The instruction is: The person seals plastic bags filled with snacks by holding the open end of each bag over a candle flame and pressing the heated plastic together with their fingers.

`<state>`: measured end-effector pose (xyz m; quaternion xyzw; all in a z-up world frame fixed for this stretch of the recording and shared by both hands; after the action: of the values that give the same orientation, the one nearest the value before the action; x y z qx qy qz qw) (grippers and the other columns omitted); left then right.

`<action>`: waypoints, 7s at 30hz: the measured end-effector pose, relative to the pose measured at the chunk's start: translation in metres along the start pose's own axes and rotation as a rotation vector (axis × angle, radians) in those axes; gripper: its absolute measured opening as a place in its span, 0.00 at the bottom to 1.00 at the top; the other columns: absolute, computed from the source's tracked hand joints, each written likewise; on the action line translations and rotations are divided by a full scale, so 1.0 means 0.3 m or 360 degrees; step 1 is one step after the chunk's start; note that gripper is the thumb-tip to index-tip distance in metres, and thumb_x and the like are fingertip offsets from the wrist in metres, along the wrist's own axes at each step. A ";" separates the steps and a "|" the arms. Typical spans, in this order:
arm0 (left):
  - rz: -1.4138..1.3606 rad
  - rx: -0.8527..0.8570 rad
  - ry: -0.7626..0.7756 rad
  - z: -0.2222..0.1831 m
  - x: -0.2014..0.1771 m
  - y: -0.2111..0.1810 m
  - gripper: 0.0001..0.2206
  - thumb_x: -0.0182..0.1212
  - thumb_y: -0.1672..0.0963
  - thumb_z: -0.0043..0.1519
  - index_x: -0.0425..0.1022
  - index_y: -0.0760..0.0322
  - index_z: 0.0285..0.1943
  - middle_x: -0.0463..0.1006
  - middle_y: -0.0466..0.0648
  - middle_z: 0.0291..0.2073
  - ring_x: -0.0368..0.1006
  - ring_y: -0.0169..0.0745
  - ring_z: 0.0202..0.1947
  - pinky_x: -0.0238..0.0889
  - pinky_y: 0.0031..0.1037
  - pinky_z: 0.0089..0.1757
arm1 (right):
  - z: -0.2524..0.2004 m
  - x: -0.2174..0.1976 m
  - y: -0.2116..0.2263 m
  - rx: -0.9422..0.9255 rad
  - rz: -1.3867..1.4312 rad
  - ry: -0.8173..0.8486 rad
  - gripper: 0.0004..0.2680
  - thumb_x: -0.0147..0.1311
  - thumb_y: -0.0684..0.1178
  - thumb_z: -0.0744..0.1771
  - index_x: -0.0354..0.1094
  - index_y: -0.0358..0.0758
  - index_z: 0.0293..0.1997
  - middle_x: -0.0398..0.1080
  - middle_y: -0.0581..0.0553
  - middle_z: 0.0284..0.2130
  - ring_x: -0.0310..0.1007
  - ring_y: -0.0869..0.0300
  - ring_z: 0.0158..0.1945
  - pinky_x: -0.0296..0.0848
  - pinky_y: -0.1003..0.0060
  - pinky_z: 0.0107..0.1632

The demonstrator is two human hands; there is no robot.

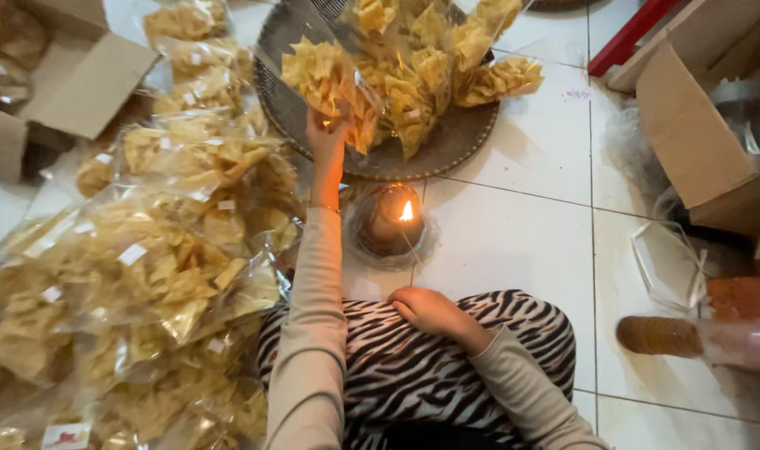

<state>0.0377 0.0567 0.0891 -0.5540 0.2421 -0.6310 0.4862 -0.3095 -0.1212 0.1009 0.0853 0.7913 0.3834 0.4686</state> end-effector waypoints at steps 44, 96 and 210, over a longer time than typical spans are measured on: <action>0.1228 0.0679 0.0637 -1.092 0.111 -0.788 0.44 0.82 0.54 0.47 0.59 0.61 0.72 0.66 0.56 0.63 0.63 0.59 0.65 0.60 0.41 0.63 | -0.071 -0.166 0.039 -0.0361 0.0471 -0.0459 0.20 0.60 0.41 0.63 0.64 0.34 0.62 0.74 0.38 0.55 0.73 0.53 0.58 0.70 0.60 0.61; 0.1320 0.0647 0.0603 -1.098 0.157 -0.761 0.06 0.54 0.59 0.68 0.77 0.65 0.47 0.81 0.52 0.42 0.76 0.55 0.49 0.60 0.45 0.58 | -0.179 -0.258 0.147 -0.0604 0.0263 -0.1358 0.03 0.57 0.43 0.68 0.72 0.35 0.38 0.70 0.44 0.37 0.71 0.55 0.44 0.71 0.64 0.48; 0.0859 -0.0473 0.0068 -0.753 0.148 -0.320 0.09 0.66 0.59 0.56 0.68 0.67 0.31 0.75 0.48 0.27 0.69 0.32 0.29 0.65 0.25 0.33 | 0.104 -0.420 -0.122 0.0092 0.1146 -0.0708 0.07 0.60 0.46 0.66 0.76 0.31 0.35 0.76 0.50 0.29 0.71 0.68 0.33 0.68 0.72 0.38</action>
<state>-0.2026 0.0044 0.1301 -0.5212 0.4803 -0.4482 0.5448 -0.2073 -0.1922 0.1526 0.4500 0.6010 0.4725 0.4616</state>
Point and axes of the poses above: each hand's wrist, its own z-axis towards the middle knuckle, its own x-axis out of the palm, y = z × x, the point moved 7 cm from there along z, towards the middle knuckle
